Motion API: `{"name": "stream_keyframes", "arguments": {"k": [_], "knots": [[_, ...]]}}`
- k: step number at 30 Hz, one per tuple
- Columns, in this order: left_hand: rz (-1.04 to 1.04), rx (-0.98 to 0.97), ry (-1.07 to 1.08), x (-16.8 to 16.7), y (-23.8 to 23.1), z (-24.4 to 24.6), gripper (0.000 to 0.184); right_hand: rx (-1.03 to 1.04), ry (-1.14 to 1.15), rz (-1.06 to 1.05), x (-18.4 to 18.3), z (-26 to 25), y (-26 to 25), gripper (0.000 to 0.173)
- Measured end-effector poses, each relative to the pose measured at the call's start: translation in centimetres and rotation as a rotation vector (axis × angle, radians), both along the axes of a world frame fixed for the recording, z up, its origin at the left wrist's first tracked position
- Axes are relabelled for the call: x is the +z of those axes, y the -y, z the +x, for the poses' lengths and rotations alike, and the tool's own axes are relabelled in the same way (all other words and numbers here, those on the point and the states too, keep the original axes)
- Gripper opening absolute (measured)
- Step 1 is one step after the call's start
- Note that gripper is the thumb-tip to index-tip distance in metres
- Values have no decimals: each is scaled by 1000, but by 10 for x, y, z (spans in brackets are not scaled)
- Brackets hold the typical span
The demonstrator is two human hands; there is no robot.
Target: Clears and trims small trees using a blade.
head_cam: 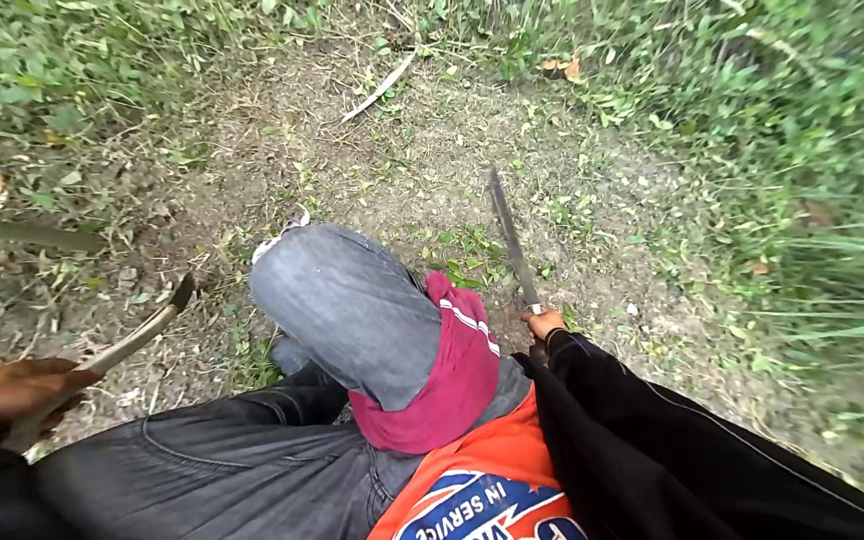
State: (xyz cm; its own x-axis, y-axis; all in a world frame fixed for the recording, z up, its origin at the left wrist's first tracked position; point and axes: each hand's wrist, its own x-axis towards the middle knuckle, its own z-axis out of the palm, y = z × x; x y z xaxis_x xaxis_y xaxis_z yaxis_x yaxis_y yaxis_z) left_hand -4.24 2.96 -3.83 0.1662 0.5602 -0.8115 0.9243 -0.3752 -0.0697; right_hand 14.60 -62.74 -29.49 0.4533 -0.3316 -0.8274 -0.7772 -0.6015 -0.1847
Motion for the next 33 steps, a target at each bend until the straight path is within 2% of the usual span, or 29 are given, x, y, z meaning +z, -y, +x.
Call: {"name": "stream_keyframes", "arguments": {"k": [3, 6, 7, 8, 11, 12, 14, 19, 23, 25, 26, 29, 30, 33], "knots": [[-32, 7, -14, 14, 12, 7, 28, -209, 132, 33, 14, 20, -8, 35], [28, 55, 3, 14, 22, 11, 28, -501, 257, 163, 8, 46, -45, 30], [25, 36, -7, 11, 18, 9, 29, -532, 264, 193, 2, 48, -56, 28], [18, 23, -11, 6, 12, 6, 30, -466, 235, 187, -5, 44, -62, 29], [25, -21, -2, -11, -9, -4, 32, 79, -68, 75, -10, 14, -52, 45], [16, -28, -11, -14, -14, -5, 33, 142, -118, 56, -14, 3, -47, 45], [9, -14, -29, -17, -14, -7, 31, 124, -126, 35, -13, -10, -32, 44], [-2, 21, -26, 6, 7, 7, 28, -112, 47, 80, 6, -1, -12, 34], [12, 18, -35, 0, 5, 9, 28, -502, 254, 236, 10, 33, -54, 25], [63, 6, -35, 6, 19, 16, 29, -558, 265, 284, 2, 40, -74, 23], [62, -6, -42, 10, 21, 19, 30, -442, 211, 248, -2, 38, -76, 25], [48, -3, -43, 11, 18, 19, 30, 199, -105, 94, -2, 25, -54, 40], [45, -8, -34, 8, 14, 16, 30, 336, -134, 68, -3, 19, -47, 41], [7, -16, -32, -8, -6, 0, 30, 486, -108, 32, 0, 2, -32, 41]]}}
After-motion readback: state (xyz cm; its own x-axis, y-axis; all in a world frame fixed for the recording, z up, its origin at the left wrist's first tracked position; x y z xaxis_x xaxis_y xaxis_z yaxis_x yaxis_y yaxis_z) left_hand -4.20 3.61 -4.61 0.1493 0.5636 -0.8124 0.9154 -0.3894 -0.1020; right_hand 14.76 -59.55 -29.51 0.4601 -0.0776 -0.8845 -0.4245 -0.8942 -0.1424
